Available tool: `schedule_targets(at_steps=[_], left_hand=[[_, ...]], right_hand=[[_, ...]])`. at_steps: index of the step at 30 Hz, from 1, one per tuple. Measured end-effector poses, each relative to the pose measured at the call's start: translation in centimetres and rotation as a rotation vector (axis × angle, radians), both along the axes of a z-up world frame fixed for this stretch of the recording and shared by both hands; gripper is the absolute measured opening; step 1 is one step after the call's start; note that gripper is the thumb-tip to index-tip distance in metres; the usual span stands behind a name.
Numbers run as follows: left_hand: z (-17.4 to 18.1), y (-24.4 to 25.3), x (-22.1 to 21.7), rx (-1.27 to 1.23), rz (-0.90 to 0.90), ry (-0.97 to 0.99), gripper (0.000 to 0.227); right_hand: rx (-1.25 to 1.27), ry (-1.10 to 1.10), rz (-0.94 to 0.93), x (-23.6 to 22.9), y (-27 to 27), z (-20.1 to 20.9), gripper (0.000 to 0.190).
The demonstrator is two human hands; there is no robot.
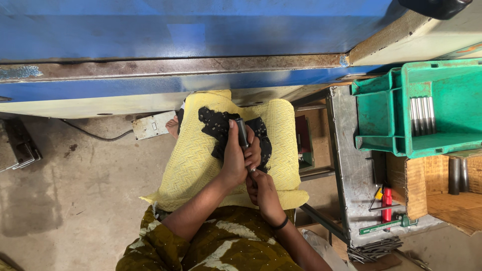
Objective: The person removes a cylindrical metal part from a machine, wipes it with a cloth, and then uses a digital caliper to measure its diameter. The person handles the part and caliper with both hands while seated.
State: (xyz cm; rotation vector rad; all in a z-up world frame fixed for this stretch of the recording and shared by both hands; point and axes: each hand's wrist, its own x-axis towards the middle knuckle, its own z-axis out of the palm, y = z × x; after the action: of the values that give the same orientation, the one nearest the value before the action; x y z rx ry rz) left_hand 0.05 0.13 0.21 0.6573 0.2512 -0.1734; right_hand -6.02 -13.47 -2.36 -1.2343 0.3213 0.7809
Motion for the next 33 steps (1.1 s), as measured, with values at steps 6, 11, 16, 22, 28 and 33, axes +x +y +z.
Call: schedule_targets(at_steps=[6, 11, 16, 22, 28, 33], left_hand=[[0.5, 1.3, 0.3, 0.017, 0.062, -0.009, 0.060], [2.0, 2.1, 0.5, 0.018, 0.158, -0.020, 0.061], [6.2, 13.0, 3.2, 0.131, 0.660, -0.319, 0.063], [2.7, 10.6, 2.1, -0.060, 0.443, -0.120, 0.061], [0.0, 4.8, 2.7, -0.171, 0.206, 0.111, 0.063], [-1.5, 4.5, 3.1, -0.230, 0.145, 0.164, 0.064]], right_hand=[[0.028, -0.049, 0.026, 0.2, 0.7, 0.1, 0.034], [0.021, -0.119, 0.082, 0.1, 1.3, -0.9, 0.034], [-0.014, -0.031, 0.076, -1.6, -0.1, -1.4, 0.037], [0.056, -0.029, 0.010, -0.1, -0.6, 0.1, 0.035], [0.095, -0.035, 0.049, 0.9, 1.0, 1.4, 0.036], [0.105, -0.008, 0.037, 1.1, 0.7, 0.7, 0.036]])
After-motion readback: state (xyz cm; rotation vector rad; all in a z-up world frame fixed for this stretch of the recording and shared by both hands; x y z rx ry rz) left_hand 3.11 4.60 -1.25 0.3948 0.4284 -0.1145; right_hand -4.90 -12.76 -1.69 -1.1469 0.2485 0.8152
